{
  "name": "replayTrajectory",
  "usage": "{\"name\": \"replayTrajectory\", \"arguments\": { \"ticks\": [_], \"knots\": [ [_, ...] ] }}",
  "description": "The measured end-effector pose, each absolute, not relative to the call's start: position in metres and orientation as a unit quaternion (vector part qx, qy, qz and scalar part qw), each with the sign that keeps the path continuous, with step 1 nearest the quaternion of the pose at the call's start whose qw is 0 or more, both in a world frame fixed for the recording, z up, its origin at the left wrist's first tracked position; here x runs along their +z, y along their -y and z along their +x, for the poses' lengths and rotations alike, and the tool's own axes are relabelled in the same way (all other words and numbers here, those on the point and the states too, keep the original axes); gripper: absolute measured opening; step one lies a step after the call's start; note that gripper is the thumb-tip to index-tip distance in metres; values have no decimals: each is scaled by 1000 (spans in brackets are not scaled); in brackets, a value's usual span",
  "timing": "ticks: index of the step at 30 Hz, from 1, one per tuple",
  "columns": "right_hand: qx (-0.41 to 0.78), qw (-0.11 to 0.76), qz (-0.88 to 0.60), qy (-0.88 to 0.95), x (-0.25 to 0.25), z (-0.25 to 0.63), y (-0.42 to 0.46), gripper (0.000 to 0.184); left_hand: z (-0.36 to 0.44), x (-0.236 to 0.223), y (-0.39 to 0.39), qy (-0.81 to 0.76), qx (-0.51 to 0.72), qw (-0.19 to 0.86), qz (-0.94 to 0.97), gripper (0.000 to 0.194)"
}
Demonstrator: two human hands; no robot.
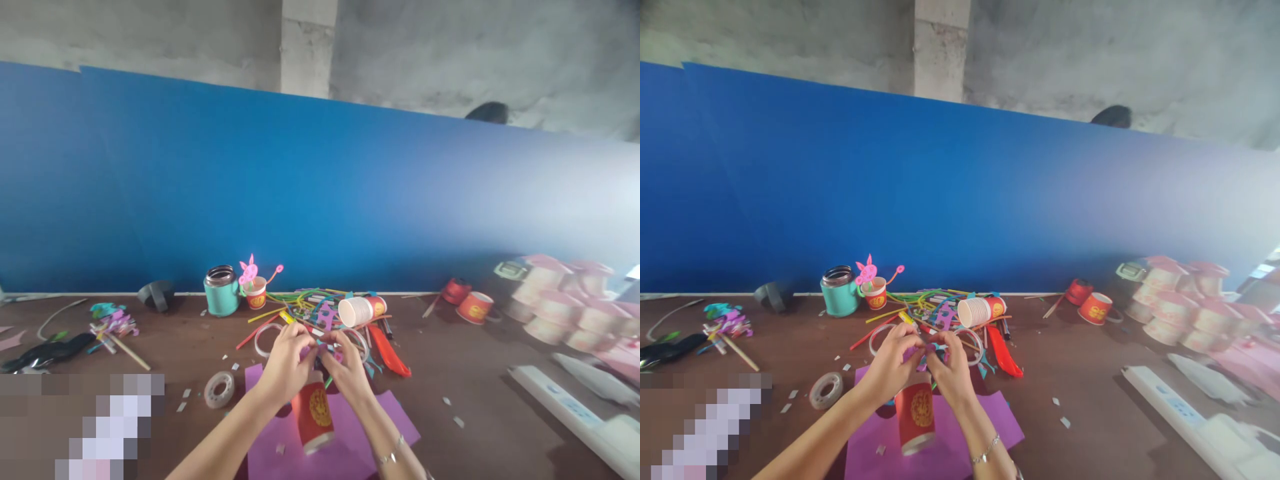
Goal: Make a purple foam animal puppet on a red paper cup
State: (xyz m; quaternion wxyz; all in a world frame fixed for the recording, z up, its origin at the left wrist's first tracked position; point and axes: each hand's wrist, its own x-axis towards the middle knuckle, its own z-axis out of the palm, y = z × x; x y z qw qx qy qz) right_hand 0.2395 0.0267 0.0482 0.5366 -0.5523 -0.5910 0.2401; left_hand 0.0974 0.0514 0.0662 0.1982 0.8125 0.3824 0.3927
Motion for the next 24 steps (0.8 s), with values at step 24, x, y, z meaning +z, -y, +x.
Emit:
{"name": "replayTrajectory", "arguments": {
  "ticks": [24],
  "knots": [
    [402,631,-500,436,51,237,-34,27,16,76,-33,-548,380,241,705,15]
  ]
}}
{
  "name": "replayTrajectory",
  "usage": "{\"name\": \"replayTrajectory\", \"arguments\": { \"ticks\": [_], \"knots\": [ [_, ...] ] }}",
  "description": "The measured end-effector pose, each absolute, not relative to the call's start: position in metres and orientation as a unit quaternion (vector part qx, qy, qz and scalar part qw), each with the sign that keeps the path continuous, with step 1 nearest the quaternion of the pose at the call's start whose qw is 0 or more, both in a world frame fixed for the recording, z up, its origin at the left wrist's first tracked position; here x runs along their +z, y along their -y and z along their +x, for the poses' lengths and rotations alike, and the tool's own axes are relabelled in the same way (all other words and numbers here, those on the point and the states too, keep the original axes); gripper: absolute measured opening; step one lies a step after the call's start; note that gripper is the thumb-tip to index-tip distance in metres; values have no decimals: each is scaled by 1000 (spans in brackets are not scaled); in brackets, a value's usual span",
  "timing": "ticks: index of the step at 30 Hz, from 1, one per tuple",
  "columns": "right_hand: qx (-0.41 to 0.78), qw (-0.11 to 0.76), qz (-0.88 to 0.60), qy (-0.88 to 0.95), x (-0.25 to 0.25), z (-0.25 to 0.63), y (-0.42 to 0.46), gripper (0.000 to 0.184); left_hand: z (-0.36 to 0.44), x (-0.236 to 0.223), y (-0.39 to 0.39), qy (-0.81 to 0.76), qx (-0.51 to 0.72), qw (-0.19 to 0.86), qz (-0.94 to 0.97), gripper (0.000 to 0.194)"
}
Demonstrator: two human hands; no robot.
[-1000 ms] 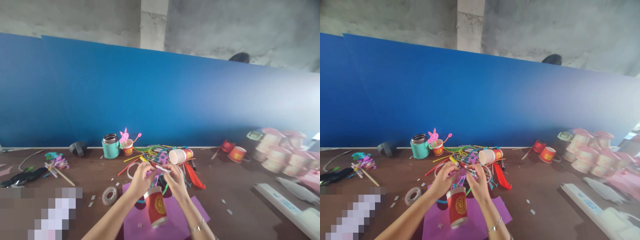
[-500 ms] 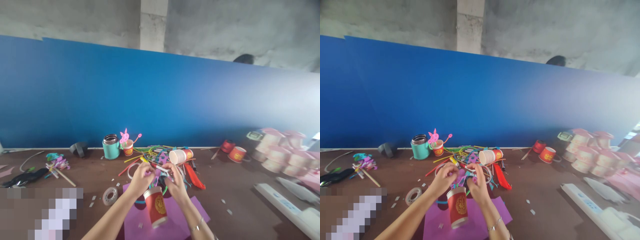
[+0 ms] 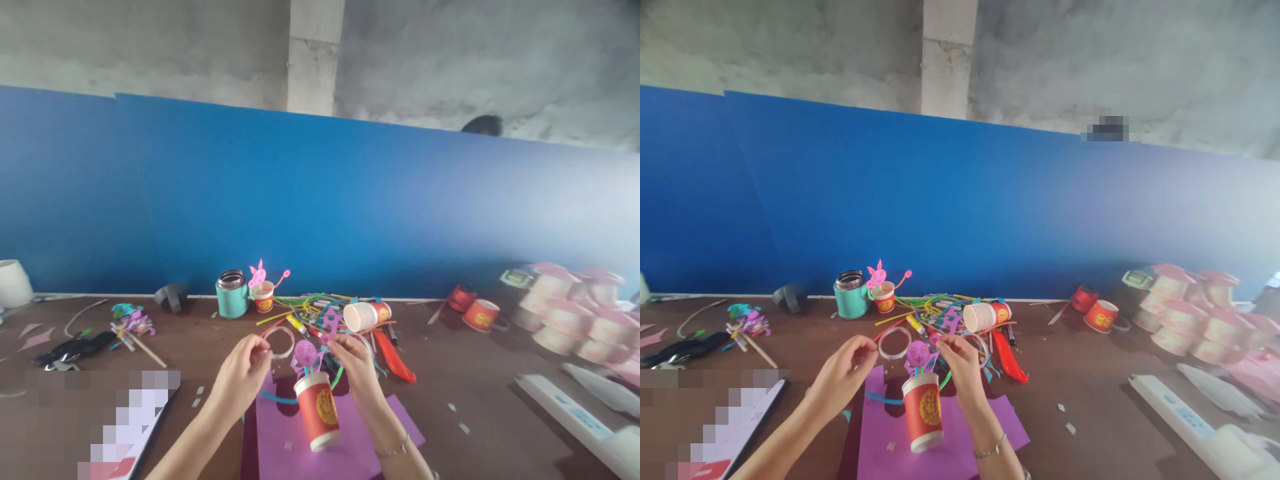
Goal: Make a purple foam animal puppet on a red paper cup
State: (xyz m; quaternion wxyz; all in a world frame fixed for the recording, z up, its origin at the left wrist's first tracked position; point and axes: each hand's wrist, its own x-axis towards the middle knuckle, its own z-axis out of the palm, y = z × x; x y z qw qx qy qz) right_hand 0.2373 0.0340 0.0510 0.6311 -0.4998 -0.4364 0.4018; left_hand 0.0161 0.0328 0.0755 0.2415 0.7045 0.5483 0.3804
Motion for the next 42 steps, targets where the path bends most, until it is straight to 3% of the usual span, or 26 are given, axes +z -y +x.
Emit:
{"name": "replayTrajectory", "arguments": {
  "ticks": [3,6,11,14,18,22,24,28,35,42],
  "knots": [
    [423,615,-498,441,58,234,-32,26,-7,66,-18,-605,288,202,714,12],
    [437,579,-504,468,65,228,-33,25,-12,63,-6,-625,193,194,731,24],
    [475,516,-499,509,73,210,-38,15,-2,56,-6,-602,183,199,751,33],
    [483,489,-500,526,76,197,-41,11,6,43,-15,-595,245,324,694,30],
    [507,450,-485,553,73,183,-46,8,21,26,-25,-591,312,467,578,9],
    [494,460,-452,582,65,177,-50,9,35,33,-24,-493,502,645,299,31],
    [487,475,-444,584,61,178,-51,11,33,42,-17,-510,528,636,237,38],
    [470,512,-439,570,54,182,-53,12,14,55,6,-565,524,569,288,39],
    [504,533,-443,516,57,179,-55,17,13,34,24,-542,388,686,293,35],
    [514,495,-452,535,61,179,-52,20,54,12,-13,-517,470,626,347,50]
  ]
}}
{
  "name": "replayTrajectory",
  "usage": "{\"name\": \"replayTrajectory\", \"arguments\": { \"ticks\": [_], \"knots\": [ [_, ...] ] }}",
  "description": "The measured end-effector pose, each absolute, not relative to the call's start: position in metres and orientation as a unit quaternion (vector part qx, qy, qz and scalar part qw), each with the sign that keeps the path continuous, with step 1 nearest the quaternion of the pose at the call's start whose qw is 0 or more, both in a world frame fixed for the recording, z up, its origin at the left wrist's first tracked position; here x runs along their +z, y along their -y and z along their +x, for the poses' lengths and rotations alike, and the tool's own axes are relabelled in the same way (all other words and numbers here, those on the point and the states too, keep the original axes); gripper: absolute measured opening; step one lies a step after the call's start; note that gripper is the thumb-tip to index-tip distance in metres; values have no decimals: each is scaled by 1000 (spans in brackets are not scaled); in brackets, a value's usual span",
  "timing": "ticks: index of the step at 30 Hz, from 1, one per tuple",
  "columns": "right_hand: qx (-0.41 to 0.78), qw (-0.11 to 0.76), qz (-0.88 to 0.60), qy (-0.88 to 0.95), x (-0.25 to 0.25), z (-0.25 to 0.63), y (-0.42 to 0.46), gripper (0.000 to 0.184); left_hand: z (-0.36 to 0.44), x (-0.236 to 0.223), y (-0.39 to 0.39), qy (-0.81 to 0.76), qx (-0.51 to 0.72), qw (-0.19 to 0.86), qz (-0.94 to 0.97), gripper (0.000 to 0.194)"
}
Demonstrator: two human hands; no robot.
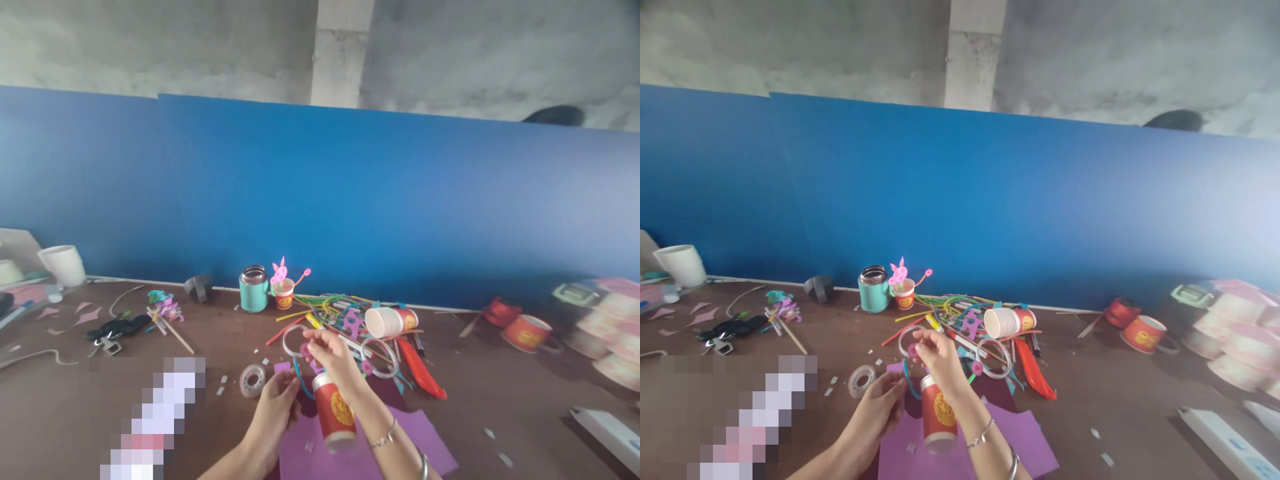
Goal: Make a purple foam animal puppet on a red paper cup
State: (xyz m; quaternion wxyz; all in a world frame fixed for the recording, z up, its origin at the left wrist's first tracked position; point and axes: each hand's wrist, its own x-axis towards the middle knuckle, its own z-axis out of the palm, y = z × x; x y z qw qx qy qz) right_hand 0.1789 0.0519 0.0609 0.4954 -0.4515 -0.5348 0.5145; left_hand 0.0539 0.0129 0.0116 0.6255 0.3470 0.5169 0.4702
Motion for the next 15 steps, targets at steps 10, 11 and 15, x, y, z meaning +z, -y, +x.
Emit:
{"name": "replayTrajectory", "arguments": {
  "ticks": [10,11,15],
  "knots": [
    [370,453,-437,683,57,181,-52,23,62,18,-18,-478,517,562,434,46],
    [363,452,-438,687,56,181,-52,23,61,19,-18,-478,517,560,437,45],
    [341,460,-443,690,54,180,-52,23,60,19,-19,-478,511,560,444,42]
  ]
}}
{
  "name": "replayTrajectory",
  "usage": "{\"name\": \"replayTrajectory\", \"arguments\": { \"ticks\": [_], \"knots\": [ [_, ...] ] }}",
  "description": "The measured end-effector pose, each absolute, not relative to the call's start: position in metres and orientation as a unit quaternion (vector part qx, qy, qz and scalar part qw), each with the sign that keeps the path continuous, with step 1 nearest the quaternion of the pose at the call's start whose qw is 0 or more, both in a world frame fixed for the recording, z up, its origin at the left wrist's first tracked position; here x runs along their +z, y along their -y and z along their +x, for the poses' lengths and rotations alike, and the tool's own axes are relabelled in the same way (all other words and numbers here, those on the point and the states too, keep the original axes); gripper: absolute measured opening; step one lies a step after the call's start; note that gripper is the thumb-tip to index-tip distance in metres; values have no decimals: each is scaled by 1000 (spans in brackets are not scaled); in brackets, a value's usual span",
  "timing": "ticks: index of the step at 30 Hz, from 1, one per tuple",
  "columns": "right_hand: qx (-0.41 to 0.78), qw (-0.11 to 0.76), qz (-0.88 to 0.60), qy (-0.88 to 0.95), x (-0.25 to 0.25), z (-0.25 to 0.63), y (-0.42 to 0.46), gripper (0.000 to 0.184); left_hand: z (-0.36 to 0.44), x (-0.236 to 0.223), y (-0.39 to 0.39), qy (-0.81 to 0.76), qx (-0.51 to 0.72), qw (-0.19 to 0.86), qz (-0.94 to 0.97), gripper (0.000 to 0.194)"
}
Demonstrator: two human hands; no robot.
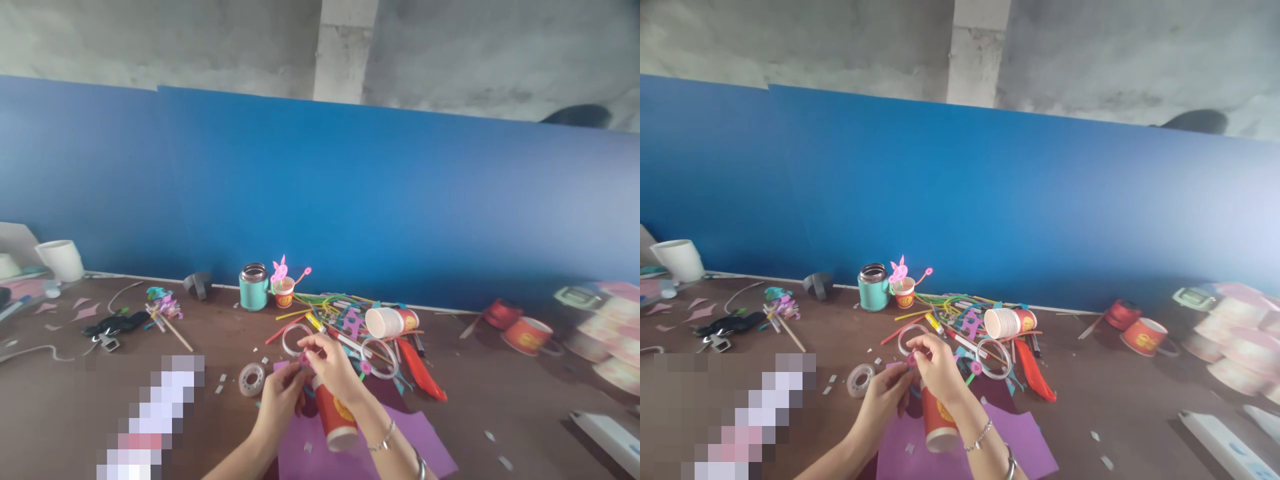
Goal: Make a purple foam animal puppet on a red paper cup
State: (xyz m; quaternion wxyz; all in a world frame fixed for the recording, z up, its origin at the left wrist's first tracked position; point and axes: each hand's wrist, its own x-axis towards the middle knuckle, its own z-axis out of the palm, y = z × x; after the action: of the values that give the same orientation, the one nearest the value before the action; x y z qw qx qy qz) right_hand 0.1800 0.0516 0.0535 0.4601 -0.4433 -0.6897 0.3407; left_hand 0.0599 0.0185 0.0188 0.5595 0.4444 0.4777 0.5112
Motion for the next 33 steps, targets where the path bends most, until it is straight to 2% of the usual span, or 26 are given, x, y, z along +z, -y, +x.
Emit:
{"name": "replayTrajectory", "arguments": {
  "ticks": [7,12,25,33],
  "knots": [
    [350,449,-442,693,54,182,-52,25,59,8,-22,-466,519,571,432,54],
    [392,454,-444,666,53,183,-54,22,59,9,-23,-471,517,582,414,51],
    [335,449,-450,695,47,182,-56,27,57,20,-19,-461,516,585,423,34],
    [358,457,-449,679,52,180,-53,26,57,23,-19,-457,518,584,427,37]
  ]
}}
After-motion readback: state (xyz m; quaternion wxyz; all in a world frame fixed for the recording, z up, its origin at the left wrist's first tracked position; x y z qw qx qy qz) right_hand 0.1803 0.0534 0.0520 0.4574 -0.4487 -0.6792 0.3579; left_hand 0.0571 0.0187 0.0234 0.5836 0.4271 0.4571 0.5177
